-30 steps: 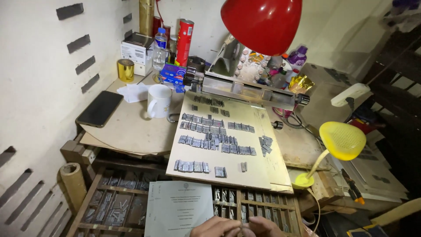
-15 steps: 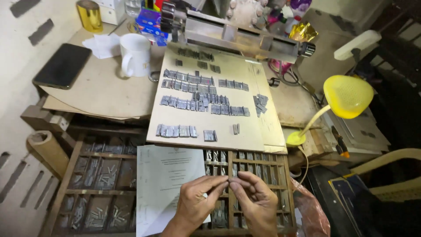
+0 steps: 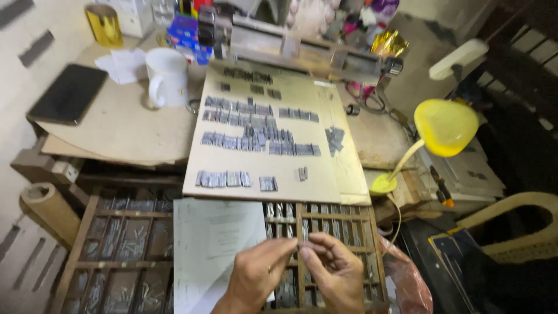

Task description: The person is meticulously selecting individual metal type characters from a compartmentalized tray and arranging them in rows on a layout board.

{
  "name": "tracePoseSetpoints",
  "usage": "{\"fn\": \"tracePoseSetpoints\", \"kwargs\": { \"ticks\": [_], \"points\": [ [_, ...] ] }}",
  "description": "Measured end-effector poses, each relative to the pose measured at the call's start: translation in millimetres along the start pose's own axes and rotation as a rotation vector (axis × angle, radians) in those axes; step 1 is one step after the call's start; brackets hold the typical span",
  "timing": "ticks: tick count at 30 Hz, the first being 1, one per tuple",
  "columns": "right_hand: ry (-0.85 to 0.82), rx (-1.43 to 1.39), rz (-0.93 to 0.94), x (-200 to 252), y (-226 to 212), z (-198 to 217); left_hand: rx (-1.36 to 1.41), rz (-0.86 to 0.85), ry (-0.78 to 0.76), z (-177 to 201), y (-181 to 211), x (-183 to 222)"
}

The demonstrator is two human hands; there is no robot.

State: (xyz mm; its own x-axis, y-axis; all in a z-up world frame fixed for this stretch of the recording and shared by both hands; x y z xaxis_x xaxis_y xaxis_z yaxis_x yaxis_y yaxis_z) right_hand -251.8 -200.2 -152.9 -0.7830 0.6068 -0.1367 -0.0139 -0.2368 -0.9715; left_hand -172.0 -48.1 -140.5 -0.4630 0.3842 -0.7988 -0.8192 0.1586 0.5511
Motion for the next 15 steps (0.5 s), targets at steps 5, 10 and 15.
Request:
{"fn": "tracePoseSetpoints", "kwargs": {
  "ticks": [5,10,15],
  "points": [
    [0.1,0.14,-0.121,-2,1,11,-0.254,-0.235,0.047,15,43,-7],
    [0.053,0.348,0.05,-1,-30,12,-0.341,-0.34,0.056,27,60,-15],
    [0.13,0.518,0.166,-2,-65,18,-0.393,-0.356,0.082,44,63,-33]
  ]
}}
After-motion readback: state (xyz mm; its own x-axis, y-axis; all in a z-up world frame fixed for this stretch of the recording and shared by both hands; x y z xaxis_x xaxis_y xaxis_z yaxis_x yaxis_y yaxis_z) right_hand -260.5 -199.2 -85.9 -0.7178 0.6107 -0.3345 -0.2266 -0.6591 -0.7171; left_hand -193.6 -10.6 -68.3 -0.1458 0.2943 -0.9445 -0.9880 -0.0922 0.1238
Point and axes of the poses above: each hand's wrist, its own x-axis away from the middle knuckle, its own z-axis out of the back of the hand, y = z × x, the point moved 9 cm from there along -x, towards the middle knuckle, and after that the axes turned 7 degrees about -z, right-handed, at the moved point
